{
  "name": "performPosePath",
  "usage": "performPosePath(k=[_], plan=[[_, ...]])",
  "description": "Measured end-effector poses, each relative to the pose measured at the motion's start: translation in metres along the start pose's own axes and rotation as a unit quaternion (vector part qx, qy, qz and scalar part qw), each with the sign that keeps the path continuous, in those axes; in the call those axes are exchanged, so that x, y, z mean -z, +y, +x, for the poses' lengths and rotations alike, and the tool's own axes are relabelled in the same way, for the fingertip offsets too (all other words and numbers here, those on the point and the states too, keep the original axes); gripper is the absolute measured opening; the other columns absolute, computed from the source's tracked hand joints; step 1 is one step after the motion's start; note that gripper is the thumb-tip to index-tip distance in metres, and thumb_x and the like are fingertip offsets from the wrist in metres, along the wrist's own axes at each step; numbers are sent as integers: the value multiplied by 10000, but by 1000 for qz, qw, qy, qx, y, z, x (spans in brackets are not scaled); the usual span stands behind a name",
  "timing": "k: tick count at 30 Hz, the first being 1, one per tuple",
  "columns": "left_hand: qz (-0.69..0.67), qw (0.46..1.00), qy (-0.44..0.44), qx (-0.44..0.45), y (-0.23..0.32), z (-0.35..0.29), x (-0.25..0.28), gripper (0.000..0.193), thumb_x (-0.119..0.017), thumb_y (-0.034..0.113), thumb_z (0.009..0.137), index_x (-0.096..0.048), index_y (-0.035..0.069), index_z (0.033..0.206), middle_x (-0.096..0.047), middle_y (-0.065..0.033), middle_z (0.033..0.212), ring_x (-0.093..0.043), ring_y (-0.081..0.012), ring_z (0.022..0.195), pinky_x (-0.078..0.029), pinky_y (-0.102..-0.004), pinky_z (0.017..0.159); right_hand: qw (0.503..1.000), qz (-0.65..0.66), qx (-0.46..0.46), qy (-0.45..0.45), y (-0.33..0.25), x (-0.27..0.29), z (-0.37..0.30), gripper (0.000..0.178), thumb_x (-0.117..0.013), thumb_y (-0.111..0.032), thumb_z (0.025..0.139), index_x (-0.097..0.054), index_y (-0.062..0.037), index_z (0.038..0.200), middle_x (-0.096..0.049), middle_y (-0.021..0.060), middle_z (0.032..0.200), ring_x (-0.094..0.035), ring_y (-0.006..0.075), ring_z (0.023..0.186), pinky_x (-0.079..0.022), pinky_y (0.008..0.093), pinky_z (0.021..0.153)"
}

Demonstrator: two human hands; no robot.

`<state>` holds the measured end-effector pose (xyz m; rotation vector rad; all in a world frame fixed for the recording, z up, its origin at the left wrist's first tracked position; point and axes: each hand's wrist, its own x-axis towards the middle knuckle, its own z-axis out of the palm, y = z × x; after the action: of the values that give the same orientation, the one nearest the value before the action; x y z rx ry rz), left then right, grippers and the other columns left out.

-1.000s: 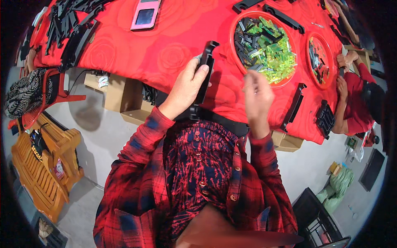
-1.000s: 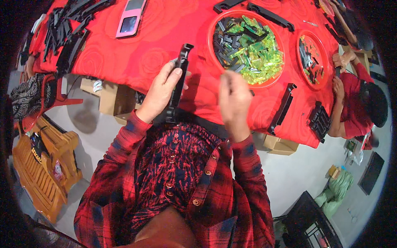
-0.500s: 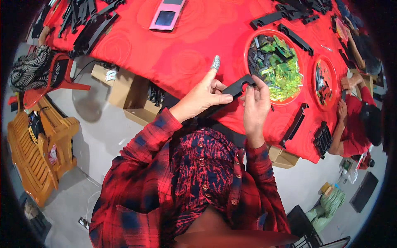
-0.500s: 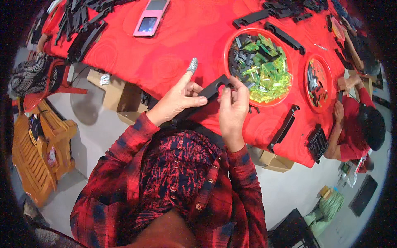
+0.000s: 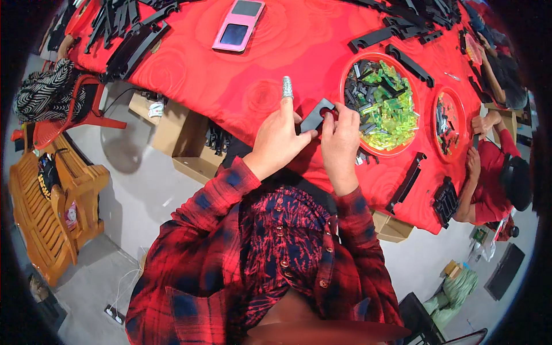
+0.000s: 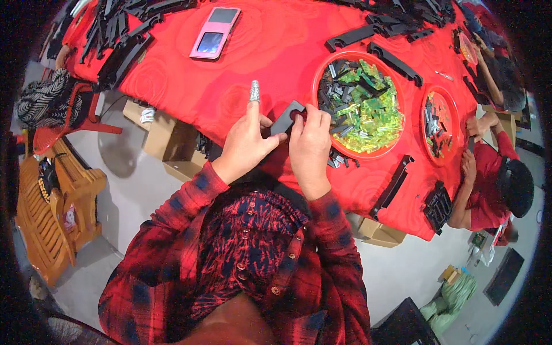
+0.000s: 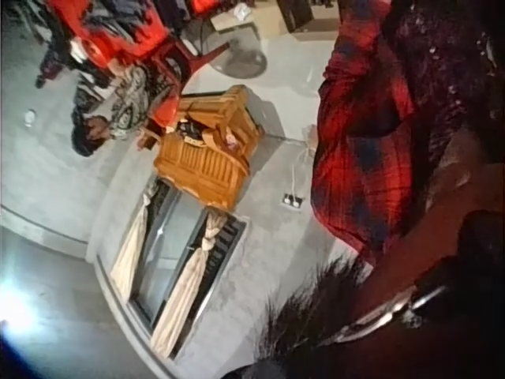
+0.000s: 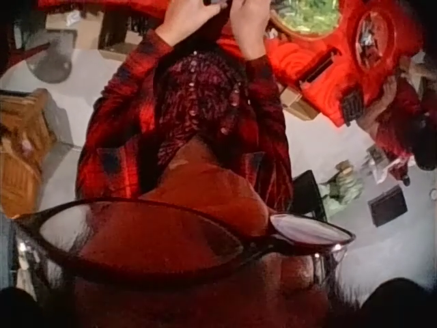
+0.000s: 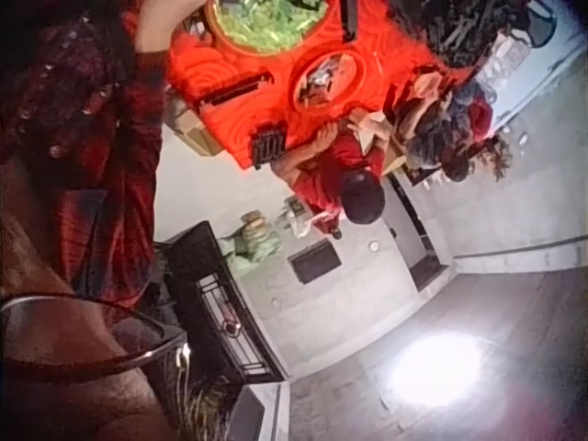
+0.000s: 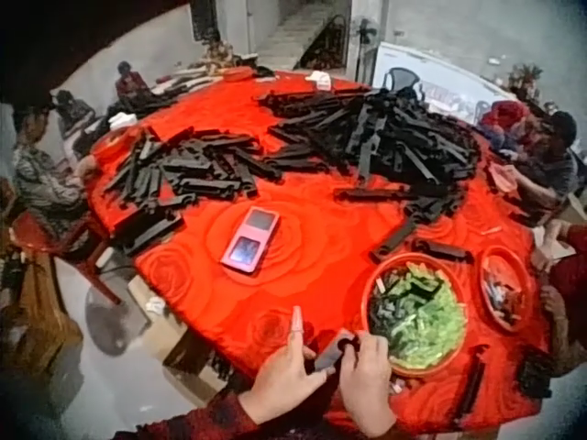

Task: The person assembles plastic parts by taking small plastic pieces from a tray and fitting them into black plastic frames by hand.

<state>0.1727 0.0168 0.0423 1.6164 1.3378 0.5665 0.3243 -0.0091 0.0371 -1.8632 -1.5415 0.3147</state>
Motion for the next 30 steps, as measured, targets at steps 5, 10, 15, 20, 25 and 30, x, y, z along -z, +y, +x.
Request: performPosePath(k=[5, 10, 15, 20, 25, 30], plan=[[71, 991, 40, -103, -7, 3, 1, 535, -716, 238, 883, -457, -50, 1252, -640, -213, 966, -641, -406, 879, -524, -453, 761, 999, -23, 34, -1, -1, 2, 8, 262, -632, -56, 917, -570, 23, 1159, -569, 240, 1026, -614, 426, 891, -517, 480, 757], [130, 983, 82, -96, -5, 1, 3, 462, -654, 187, 924, -481, -46, 1284, -568, -223, 1059, -608, -411, 967, -514, -482, 794, 999, 27, 46, 9, -8, -1, 8, 258, -621, -28, 907, -581, 13, 1159, -589, 228, 1039, -624, 403, 915, -519, 466, 777], [222, 951, 155, -152, -19, 3, 11, 316, -647, 153, 911, -563, -32, 1153, -584, -208, 1023, -577, -400, 971, -490, -477, 832, 989, 102, 105, 4, -19, -14, 4, 222, -628, 30, 903, -625, 16, 1125, -622, 153, 963, -632, 244, 793, -529, 335, 719], [-166, 976, 82, -116, -10, -11, 18, 317, -505, 238, 1049, -566, -53, 1157, -571, -159, 1077, -576, -298, 1022, -452, -376, 948, 970, 227, 83, -39, -39, -17, 0, 259, -650, 52, 851, -603, 11, 1103, -609, 188, 977, -640, 356, 875, -536, 416, 749], [-421, 906, -51, -2, 12, -29, 24, 537, -350, 334, 1100, -435, -91, 1416, -502, -105, 1420, -444, -164, 1334, -315, -317, 1149, 976, 184, 114, -9, -49, -11, 1, 301, -636, 88, 826, -562, 8, 1106, -588, 196, 970, -623, 359, 871, -527, 420, 748], [-462, 882, -74, -53, 9, -33, 30, 495, -395, 96, 989, -402, -104, 1442, -479, -131, 1456, -435, -204, 1365, -309, -325, 1155, 975, 185, 124, 20, -61, 2, -2, 325, -623, 114, 801, -571, 17, 1107, -579, 188, 966, -605, 353, 863, -520, 413, 751]])
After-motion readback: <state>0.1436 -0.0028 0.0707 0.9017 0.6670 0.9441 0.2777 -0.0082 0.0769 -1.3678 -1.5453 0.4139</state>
